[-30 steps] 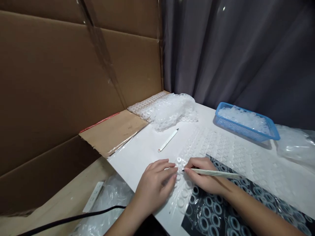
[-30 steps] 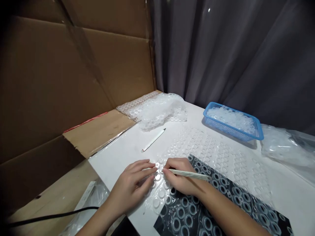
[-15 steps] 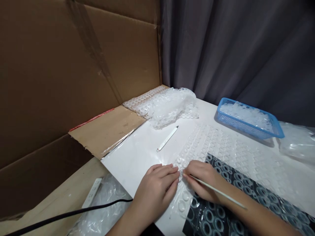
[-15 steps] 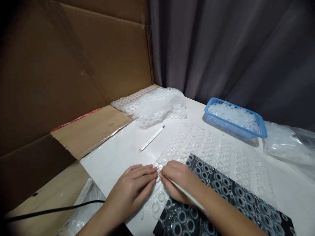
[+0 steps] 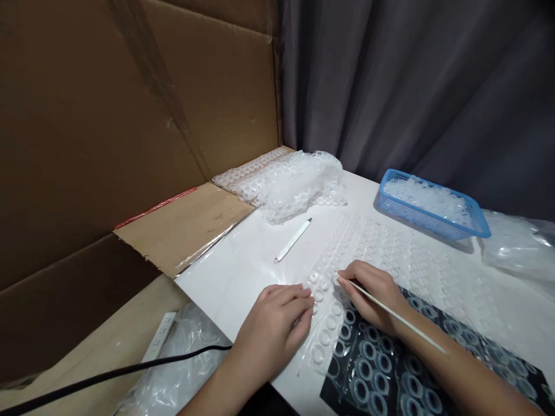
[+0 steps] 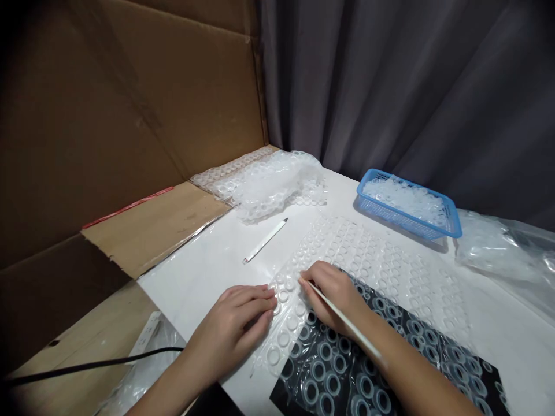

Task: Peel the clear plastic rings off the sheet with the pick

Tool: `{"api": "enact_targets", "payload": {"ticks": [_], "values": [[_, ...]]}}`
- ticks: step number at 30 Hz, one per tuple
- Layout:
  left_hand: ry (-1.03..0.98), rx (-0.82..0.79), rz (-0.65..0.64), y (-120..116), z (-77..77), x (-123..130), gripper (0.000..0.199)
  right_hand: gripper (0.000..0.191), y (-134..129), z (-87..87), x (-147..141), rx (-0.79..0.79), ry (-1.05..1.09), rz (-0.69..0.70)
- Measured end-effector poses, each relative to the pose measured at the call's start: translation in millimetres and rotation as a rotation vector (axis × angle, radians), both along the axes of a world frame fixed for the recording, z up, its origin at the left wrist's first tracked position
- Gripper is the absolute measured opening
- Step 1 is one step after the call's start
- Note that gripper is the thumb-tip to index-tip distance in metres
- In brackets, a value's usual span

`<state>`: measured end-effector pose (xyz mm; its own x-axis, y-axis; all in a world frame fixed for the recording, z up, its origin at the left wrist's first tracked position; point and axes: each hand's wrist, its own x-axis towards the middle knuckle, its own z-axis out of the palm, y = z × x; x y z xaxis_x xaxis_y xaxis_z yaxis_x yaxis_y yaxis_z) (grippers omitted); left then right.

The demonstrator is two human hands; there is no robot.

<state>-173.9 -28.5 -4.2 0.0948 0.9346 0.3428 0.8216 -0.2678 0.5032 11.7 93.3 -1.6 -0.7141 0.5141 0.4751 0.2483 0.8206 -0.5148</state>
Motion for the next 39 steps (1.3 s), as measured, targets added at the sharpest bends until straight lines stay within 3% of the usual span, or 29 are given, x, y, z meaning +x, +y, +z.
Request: {"api": "enact_targets", "payload": {"ticks": [5, 13, 20, 25, 31, 34, 36, 39], "values": [[0.014, -0.029, 0.001, -0.1, -1.3, -1.0, 0.021, 0.009, 3.5, -3.4, 2.4, -0.142, -0.079, 0.180], [0.040, -0.081, -0.013, -0.4, 1.2, -0.2, 0.022, 0.010, 3.2, -5.5, 1.9, -0.146, -0.103, 0.210], [0.199, -0.157, -0.004, 3.9, 6.9, 4.4, 0.045, 0.013, 4.1, -5.4, 2.4, -0.148, -0.094, 0.233], [0.213, -0.211, -0.015, 8.8, 8.8, 5.5, 0.049, 0.014, 3.9, -3.3, -0.4, -0.124, -0.124, 0.248], [0.193, -0.168, 0.000, 5.6, 4.7, 5.2, 0.043, 0.015, 0.7, -9.2, -1.9, 0.060, -0.146, 0.207], [0.176, -0.164, -0.009, 5.0, 3.9, 4.7, 0.039, 0.016, 9.1, -9.6, 2.4, 0.124, -0.043, -0.010], [0.167, -0.165, -0.009, 5.1, 4.3, 4.4, 0.038, 0.013, 16.1, -6.7, 5.3, 0.074, 0.036, -0.146], [0.166, -0.166, -0.010, 5.1, 5.2, 4.4, 0.040, 0.007, 19.4, -1.5, 6.8, -0.134, -0.035, -0.019]]}}
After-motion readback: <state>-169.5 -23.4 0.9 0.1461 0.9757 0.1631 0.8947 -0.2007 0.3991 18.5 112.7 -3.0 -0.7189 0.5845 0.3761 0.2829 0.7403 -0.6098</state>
